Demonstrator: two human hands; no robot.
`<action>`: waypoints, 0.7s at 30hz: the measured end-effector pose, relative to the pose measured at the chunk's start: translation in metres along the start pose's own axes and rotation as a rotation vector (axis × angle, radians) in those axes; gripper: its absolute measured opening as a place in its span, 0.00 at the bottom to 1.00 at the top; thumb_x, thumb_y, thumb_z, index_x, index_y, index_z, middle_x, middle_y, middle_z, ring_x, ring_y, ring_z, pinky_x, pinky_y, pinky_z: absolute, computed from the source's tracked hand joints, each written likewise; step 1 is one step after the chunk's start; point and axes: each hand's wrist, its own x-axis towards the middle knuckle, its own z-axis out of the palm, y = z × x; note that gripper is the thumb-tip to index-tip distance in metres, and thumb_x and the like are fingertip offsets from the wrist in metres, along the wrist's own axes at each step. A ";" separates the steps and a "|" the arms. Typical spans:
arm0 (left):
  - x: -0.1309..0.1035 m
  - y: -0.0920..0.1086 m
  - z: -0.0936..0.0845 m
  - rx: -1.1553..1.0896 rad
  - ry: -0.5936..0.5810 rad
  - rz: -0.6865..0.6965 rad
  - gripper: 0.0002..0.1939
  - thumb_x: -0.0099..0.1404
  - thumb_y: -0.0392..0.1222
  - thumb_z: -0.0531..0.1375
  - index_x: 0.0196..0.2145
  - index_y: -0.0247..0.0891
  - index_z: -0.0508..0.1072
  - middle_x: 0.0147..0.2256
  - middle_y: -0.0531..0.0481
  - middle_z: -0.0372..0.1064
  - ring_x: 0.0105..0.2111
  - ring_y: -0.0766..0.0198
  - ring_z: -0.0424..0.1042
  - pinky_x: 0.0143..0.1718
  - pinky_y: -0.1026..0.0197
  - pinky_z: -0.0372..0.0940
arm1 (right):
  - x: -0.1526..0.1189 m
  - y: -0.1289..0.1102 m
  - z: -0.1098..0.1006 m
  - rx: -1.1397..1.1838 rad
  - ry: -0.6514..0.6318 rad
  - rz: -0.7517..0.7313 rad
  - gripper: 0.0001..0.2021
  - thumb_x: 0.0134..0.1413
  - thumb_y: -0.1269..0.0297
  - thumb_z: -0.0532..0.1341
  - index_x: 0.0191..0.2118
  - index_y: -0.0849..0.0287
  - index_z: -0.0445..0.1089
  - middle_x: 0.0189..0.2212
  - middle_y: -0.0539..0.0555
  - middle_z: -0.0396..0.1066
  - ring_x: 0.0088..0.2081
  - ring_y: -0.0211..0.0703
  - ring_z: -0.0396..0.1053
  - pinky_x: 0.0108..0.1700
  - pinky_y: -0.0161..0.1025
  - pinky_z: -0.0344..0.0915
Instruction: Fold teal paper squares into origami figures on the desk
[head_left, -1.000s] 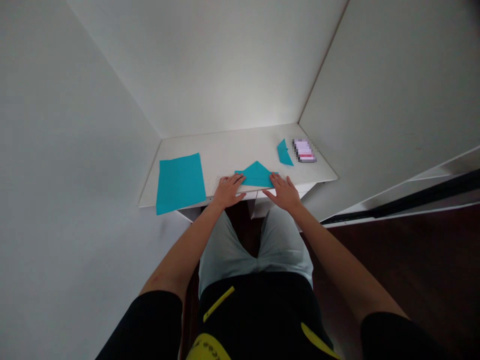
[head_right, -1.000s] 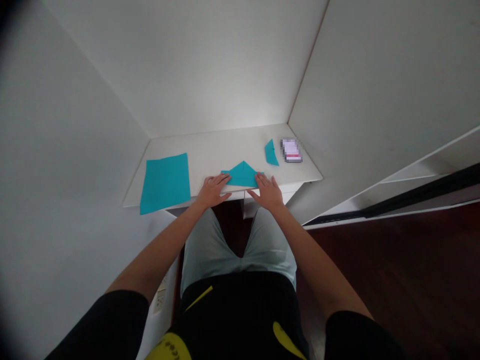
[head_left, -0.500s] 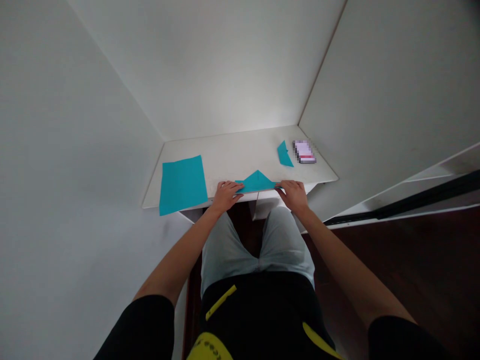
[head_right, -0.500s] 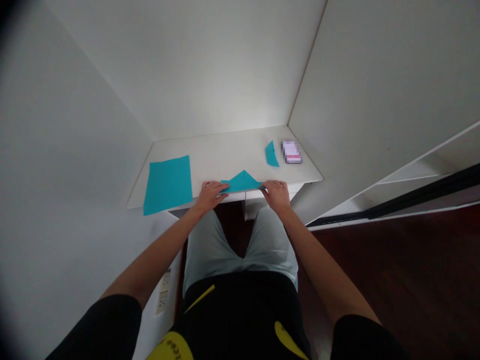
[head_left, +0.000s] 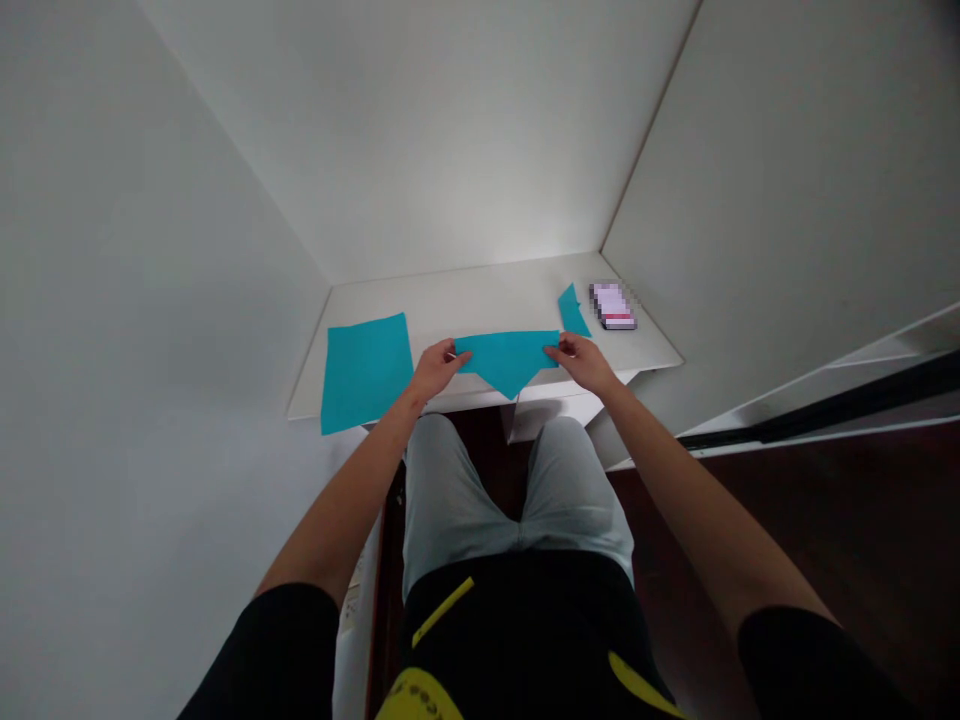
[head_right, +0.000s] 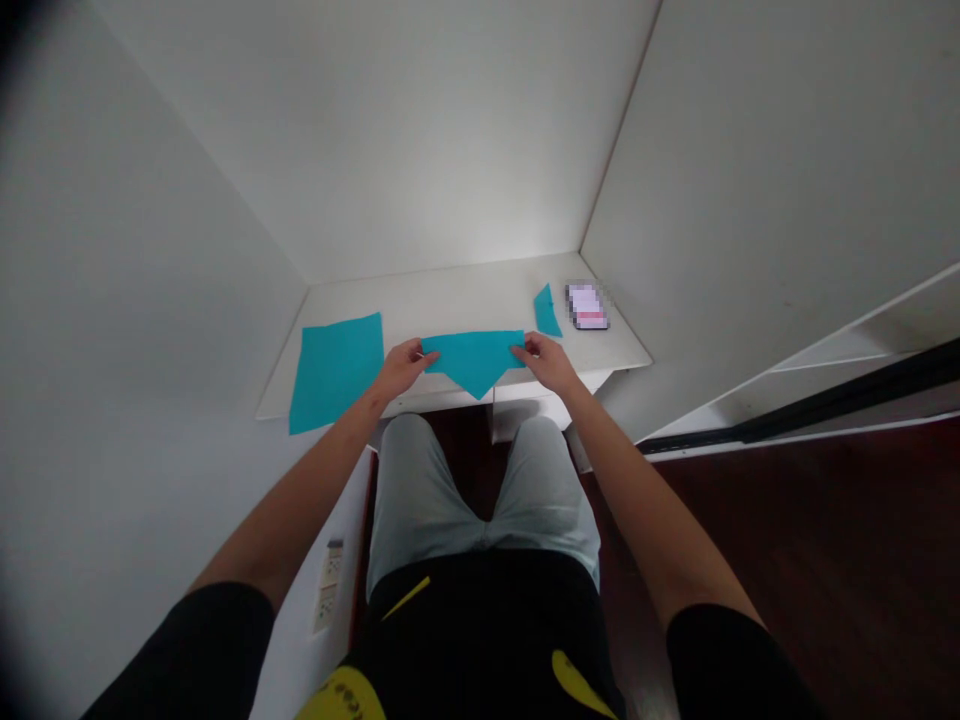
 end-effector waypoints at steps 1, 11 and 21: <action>0.000 -0.005 0.002 0.046 -0.002 -0.018 0.11 0.68 0.49 0.66 0.33 0.40 0.75 0.30 0.53 0.74 0.30 0.63 0.71 0.34 0.60 0.66 | 0.004 0.004 0.005 -0.029 -0.018 0.016 0.17 0.62 0.44 0.62 0.36 0.53 0.73 0.32 0.53 0.78 0.34 0.47 0.73 0.42 0.44 0.71; -0.014 -0.032 0.013 0.316 -0.054 0.138 0.13 0.69 0.37 0.61 0.48 0.43 0.84 0.46 0.46 0.82 0.47 0.56 0.78 0.56 0.51 0.72 | 0.002 0.014 0.028 -0.541 -0.010 -0.067 0.15 0.62 0.70 0.58 0.46 0.54 0.82 0.47 0.59 0.83 0.51 0.58 0.75 0.52 0.53 0.67; -0.033 -0.022 0.020 0.579 -0.131 0.319 0.21 0.72 0.34 0.59 0.57 0.47 0.83 0.55 0.44 0.77 0.57 0.50 0.71 0.61 0.44 0.66 | -0.028 -0.058 0.067 -0.649 -0.039 -0.237 0.24 0.79 0.57 0.48 0.68 0.57 0.72 0.66 0.61 0.74 0.73 0.58 0.62 0.76 0.63 0.44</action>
